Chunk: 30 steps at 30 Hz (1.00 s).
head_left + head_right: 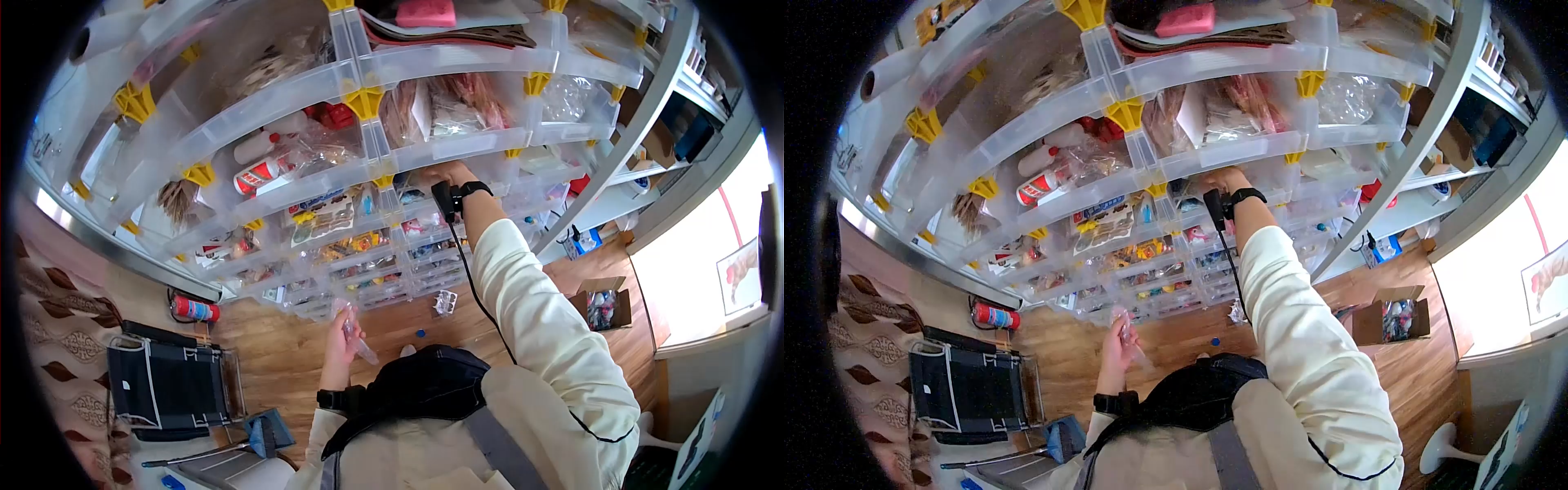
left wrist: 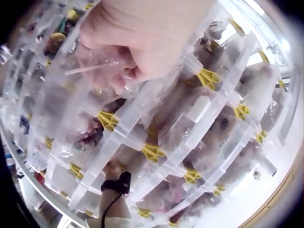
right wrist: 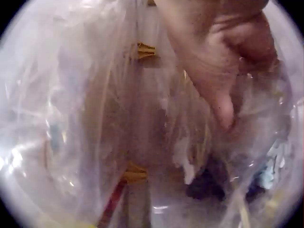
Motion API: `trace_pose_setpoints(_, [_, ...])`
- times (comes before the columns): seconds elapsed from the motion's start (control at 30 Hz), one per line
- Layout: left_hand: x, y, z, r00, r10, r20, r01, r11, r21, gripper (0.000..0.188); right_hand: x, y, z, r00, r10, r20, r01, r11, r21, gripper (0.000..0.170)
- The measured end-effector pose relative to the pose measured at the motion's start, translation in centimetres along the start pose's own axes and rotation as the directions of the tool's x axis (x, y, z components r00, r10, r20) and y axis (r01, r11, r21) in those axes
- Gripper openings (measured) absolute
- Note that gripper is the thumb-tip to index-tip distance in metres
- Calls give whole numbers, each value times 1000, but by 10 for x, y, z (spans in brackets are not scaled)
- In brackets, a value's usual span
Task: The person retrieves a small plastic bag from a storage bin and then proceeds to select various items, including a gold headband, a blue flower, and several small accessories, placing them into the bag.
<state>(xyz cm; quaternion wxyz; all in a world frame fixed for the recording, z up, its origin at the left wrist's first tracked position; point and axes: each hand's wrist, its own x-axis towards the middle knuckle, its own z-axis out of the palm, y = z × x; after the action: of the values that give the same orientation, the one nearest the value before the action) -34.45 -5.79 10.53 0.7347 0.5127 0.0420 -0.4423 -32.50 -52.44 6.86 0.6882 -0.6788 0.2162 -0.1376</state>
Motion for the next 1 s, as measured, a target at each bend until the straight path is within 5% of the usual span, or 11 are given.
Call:
trace_pose_setpoints(0.1, [0,0,0,999,27,35,-27,1000,-11,33,-18,-25,6,999,-29,-15,26,985,-171,24])
trace_pose_setpoints(0.4, [4,1,3,999,20,48,-20,1000,3,32,-70,-65,-14,986,115,-122,-117,993,-12,17])
trace_pose_setpoints(0.57, [11,2,3,999,-2,38,3,1000,-6,29,-100,-92,-24,954,282,-103,-272,957,99,13])
trace_pose_setpoints(0.67, [19,13,13,996,6,90,-7,1000,18,26,-126,-100,-25,863,460,-208,-477,878,-38,13])
trace_pose_setpoints(0.77, [24,29,40,985,-3,172,-8,998,63,23,-176,-119,-14,887,452,-89,-448,892,69,18])
trace_pose_setpoints(0.87, [39,45,91,947,-1,323,-16,999,49,22,-212,-132,-5,886,436,-156,-420,899,125,19])
trace_pose_setpoints(1.0, [76,37,153,853,-267,447,284,958,30,38,-231,-105,-5,945,299,-135,-253,926,280,16])
